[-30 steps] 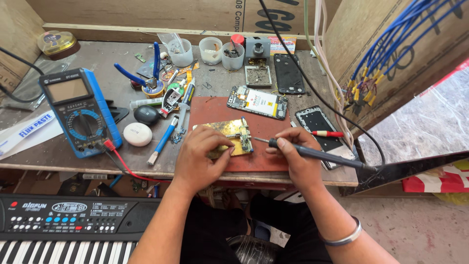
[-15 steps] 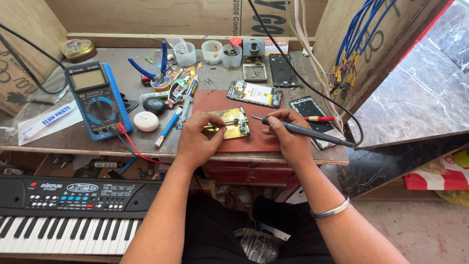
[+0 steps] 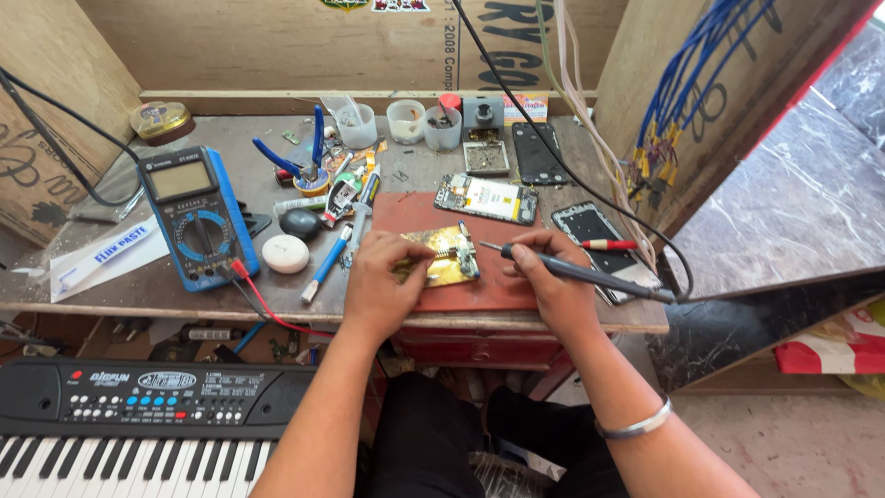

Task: The person secures a small circuit board in a vise, applies flux with a syringe, and solders components using a soldering iron and tweezers. The work is performed on a cluttered workbench with various tools and disassembled phone parts visible.

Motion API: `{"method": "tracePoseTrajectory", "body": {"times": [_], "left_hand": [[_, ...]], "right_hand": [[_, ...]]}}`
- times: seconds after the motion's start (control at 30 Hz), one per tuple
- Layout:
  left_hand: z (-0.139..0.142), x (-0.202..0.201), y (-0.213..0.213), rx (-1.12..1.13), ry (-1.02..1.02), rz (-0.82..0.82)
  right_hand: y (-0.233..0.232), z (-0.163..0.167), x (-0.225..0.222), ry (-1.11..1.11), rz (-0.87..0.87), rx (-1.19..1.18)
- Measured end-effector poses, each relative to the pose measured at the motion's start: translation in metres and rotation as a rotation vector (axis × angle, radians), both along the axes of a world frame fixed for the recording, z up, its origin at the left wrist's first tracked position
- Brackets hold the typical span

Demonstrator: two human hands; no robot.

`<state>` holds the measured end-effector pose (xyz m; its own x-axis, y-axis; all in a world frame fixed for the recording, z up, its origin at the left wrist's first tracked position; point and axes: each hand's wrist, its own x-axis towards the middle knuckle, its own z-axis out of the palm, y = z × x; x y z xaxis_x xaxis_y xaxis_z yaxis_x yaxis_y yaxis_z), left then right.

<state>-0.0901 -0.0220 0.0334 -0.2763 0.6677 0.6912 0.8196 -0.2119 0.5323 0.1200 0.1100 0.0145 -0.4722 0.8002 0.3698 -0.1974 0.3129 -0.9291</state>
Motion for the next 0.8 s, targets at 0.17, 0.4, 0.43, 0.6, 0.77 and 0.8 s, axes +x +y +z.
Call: {"method": "tracePoseTrajectory", "body": {"times": [0.17, 0.4, 0.43, 0.6, 0.77, 0.8], "left_hand": [[-0.005, -0.006, 0.006, 0.045, -0.016, 0.022], [0.008, -0.049, -0.016, 0.119, -0.432, 0.02], [0.014, -0.06, -0.023, 0.122, -0.385, 0.056], [0.04, -0.104, -0.05, -0.198, -0.205, 0.352], [0.042, -0.094, -0.054, -0.193, 0.036, 0.316], [0.041, -0.086, -0.052, -0.171, 0.06, 0.281]], "right_hand": [[0.007, -0.007, -0.004, -0.013, -0.016, -0.04], [0.011, -0.015, -0.008, 0.005, -0.017, -0.036], [0.011, -0.015, -0.008, -0.002, -0.019, -0.033], [0.012, -0.017, -0.011, 0.009, -0.005, -0.045], [0.012, -0.016, -0.011, 0.012, -0.02, -0.034], [0.011, -0.015, -0.01, 0.019, -0.023, -0.041]]}}
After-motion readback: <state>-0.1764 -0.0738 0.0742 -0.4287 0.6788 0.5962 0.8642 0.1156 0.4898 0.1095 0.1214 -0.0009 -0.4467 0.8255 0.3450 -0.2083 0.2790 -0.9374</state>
